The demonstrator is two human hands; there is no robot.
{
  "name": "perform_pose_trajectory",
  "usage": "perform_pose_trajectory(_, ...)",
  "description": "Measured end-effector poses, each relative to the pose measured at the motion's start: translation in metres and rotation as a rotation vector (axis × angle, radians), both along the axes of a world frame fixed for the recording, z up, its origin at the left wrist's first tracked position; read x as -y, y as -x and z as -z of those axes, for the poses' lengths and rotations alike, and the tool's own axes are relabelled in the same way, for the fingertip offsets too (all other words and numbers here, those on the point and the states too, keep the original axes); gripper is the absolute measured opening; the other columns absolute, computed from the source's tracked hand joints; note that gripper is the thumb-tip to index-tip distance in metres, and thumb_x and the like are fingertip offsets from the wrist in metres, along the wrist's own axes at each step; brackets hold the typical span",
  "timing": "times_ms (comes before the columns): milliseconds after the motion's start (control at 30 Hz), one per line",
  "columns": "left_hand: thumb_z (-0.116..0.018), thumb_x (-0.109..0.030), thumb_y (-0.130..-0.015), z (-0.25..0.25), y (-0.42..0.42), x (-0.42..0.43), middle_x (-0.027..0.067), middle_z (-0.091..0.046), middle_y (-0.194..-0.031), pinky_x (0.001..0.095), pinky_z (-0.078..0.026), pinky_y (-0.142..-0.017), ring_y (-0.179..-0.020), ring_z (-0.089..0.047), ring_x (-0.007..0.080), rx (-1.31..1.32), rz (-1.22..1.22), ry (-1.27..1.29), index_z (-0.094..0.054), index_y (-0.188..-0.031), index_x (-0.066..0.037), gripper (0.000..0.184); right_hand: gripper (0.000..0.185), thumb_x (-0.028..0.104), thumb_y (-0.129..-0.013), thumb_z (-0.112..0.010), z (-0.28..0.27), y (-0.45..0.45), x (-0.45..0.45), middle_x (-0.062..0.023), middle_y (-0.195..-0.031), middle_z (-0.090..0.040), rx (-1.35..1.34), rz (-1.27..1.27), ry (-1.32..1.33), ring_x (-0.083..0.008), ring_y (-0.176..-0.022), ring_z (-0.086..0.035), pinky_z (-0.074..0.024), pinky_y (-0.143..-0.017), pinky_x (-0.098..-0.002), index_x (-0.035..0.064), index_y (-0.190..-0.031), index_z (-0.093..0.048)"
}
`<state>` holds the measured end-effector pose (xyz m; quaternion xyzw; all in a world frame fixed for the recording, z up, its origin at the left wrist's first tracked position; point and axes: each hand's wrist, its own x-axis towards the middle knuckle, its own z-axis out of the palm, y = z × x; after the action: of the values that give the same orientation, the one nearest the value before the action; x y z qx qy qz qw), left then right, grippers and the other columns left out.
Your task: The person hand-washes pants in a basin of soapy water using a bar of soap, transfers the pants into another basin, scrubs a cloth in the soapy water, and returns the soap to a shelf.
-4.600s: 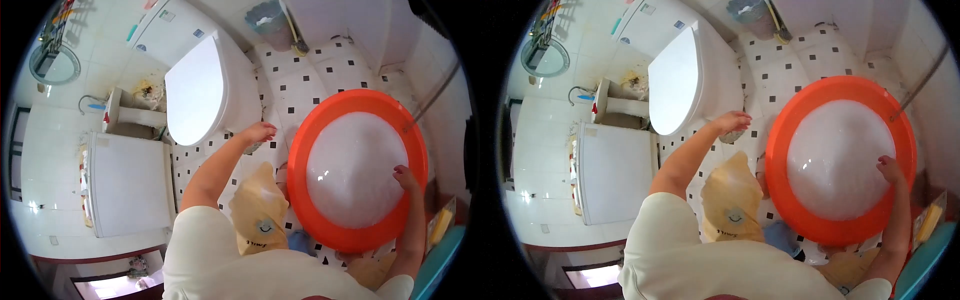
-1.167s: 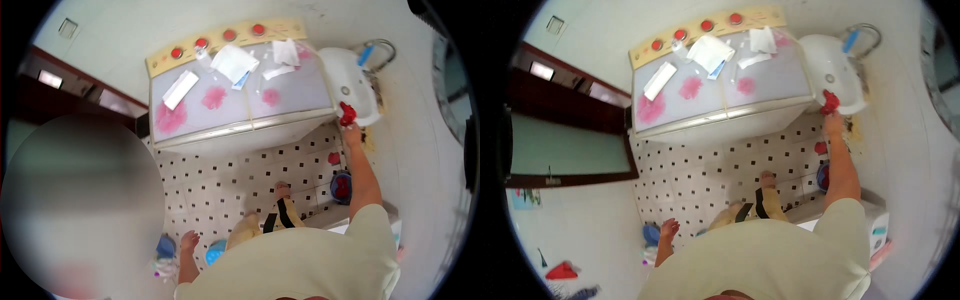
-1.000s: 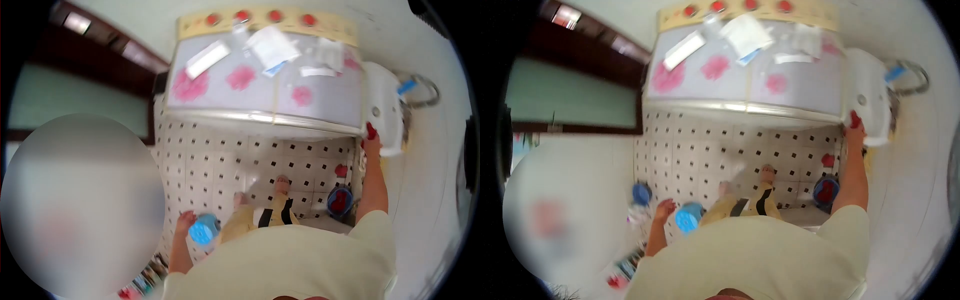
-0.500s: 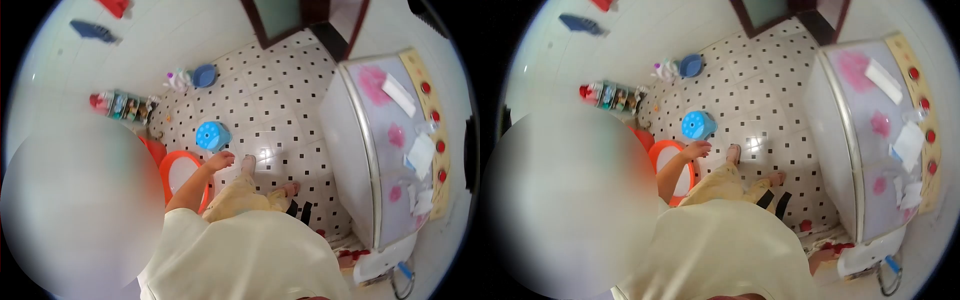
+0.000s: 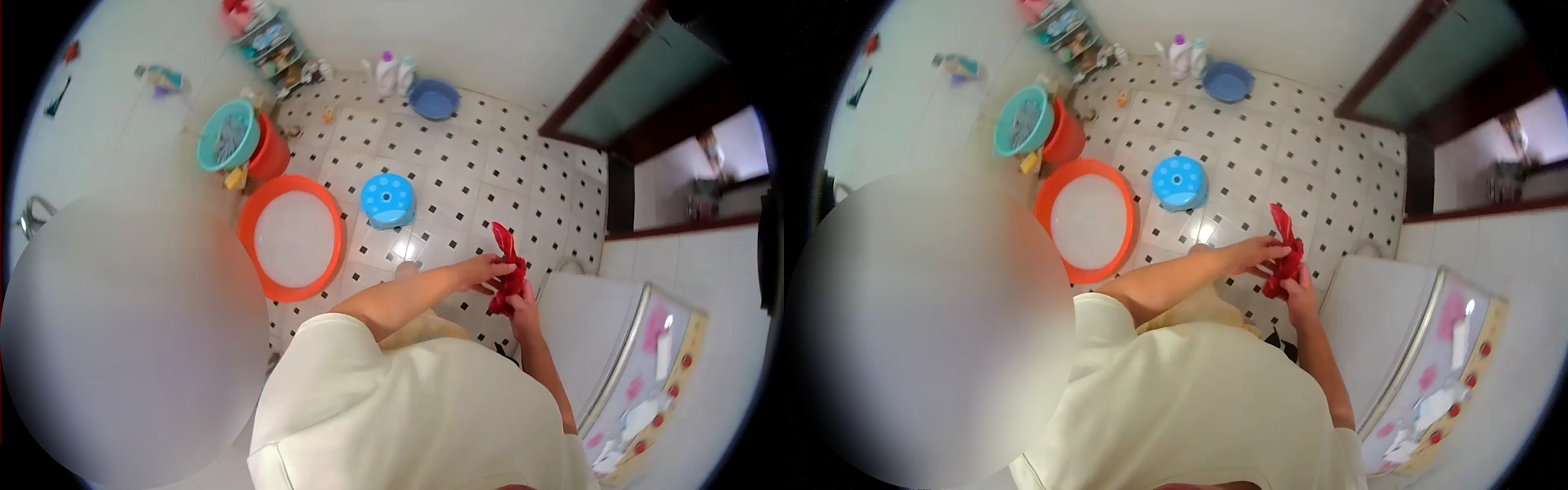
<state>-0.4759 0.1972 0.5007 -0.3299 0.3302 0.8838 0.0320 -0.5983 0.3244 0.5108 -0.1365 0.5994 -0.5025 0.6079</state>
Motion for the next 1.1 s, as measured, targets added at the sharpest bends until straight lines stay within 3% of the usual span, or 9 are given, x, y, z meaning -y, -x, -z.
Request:
perform_pose_trajectory(233,-0.053,-0.007,-0.074,0.046,-0.128,0.109,0.0033,-0.058,-0.076,0.0237,-0.041,-0.054,-0.061,-0.051,0.0110,-0.005,-0.674,-0.016,-0.057,-0.092,-0.006,0.018,0.022,0.007,-0.081,-0.047,0.020,-0.073,0.172,-0.0022,-0.095,-0.056,-0.162,-0.443,0.088,-0.0114,-0.085,-0.053,-0.0445,-0.077,-0.0273,0.0058,-0.103,-0.050)
perform_pose_trajectory(333,-0.049,-0.006,-0.077,0.068,-0.185,0.126,0.0065,-0.061,-0.083,0.0247,-0.044,-0.055,-0.068,-0.056,0.0140,0.111,-0.891,-0.022,-0.059,-0.097,-0.002,0.023,0.018,0.007,-0.081,-0.048,0.013,-0.097,0.234,-0.0025,-0.094,-0.056,-0.139,-0.468,0.103,-0.0116,-0.085,-0.053,-0.0434,-0.079,-0.0273,0.0065,-0.099,-0.050)
perform_pose_trajectory(467,-0.048,-0.004,-0.079,0.016,-0.255,0.126,0.0073,-0.061,-0.085,0.0255,-0.044,-0.058,-0.070,-0.057,0.0150,0.598,-0.901,0.432,-0.058,-0.100,0.001,0.024,0.020,0.007,-0.081,-0.048,0.015,-0.120,0.313,-0.0077,-0.100,-0.057,0.066,-0.509,0.124,-0.0171,-0.094,-0.054,-0.0420,-0.085,-0.0317,0.0026,-0.101,-0.051)
perform_pose_trajectory(533,-0.052,-0.006,-0.080,0.050,-0.284,0.116,0.0039,-0.059,-0.079,0.0227,-0.040,-0.054,-0.064,-0.053,0.0116,0.630,-0.951,0.730,-0.058,-0.103,-0.001,0.024,0.019,0.007,-0.082,-0.047,0.004,-0.146,0.345,-0.0097,-0.101,-0.058,0.136,-0.591,0.122,-0.0188,-0.095,-0.055,-0.0420,-0.087,-0.0336,0.0022,-0.101,-0.050)
perform_pose_trajectory(667,-0.055,-0.008,-0.083,0.002,-0.314,0.109,0.0013,-0.056,-0.076,0.0186,-0.036,-0.050,-0.057,-0.046,0.0068,0.404,-1.219,0.231,-0.056,-0.105,-0.003,0.023,0.024,0.014,-0.084,-0.051,0.019,-0.199,0.402,-0.0054,-0.100,-0.056,0.400,-0.785,0.066,-0.0169,-0.091,-0.055,-0.0445,-0.082,-0.0358,0.0089,-0.107,-0.046)
perform_pose_trajectory(733,-0.057,-0.009,-0.083,0.005,-0.323,0.099,0.0033,-0.059,-0.078,0.0176,-0.036,-0.049,-0.057,-0.047,0.0061,0.186,-1.355,0.017,-0.056,-0.103,-0.004,0.021,0.025,0.017,-0.084,-0.053,0.004,-0.237,0.414,-0.0072,-0.100,-0.056,0.077,-0.897,0.039,-0.0176,-0.088,-0.055,-0.0459,-0.075,-0.0352,0.0076,-0.106,-0.047)
perform_pose_trajectory(800,-0.056,-0.009,-0.084,0.004,-0.325,0.100,0.0025,-0.056,-0.075,0.0171,-0.034,-0.047,-0.053,-0.043,0.0056,0.118,-1.516,0.008,-0.055,-0.100,-0.005,0.017,0.041,0.032,-0.080,-0.062,0.049,-0.271,0.425,-0.0076,-0.096,-0.056,-0.448,-0.998,0.403,-0.0142,-0.083,-0.053,-0.0447,-0.070,-0.0298,0.0057,-0.108,-0.047)
perform_pose_trajectory(1000,-0.050,-0.009,-0.087,0.033,-0.356,0.113,0.0060,-0.056,-0.077,0.0241,-0.041,-0.048,-0.059,-0.051,0.0126,-0.024,-1.892,0.075,-0.050,-0.098,-0.007,0.011,0.045,0.040,-0.081,-0.060,0.028,-0.402,0.380,-0.0066,-0.091,-0.060,-0.115,-1.673,-0.036,-0.0149,-0.078,-0.057,-0.0471,-0.068,-0.0271,0.0038,-0.108,-0.052)
perform_pose_trajectory(1100,-0.049,-0.006,-0.087,0.054,-0.408,0.096,0.0104,-0.058,-0.079,0.0282,-0.045,-0.050,-0.063,-0.057,0.0166,0.184,-2.041,0.071,-0.047,-0.099,-0.005,0.013,0.035,0.028,-0.085,-0.056,0.056,-0.455,0.376,-0.0065,-0.095,-0.061,0.009,-1.576,-0.192,-0.0153,-0.080,-0.059,-0.0490,-0.070,-0.0289,0.0042,-0.110,-0.052)
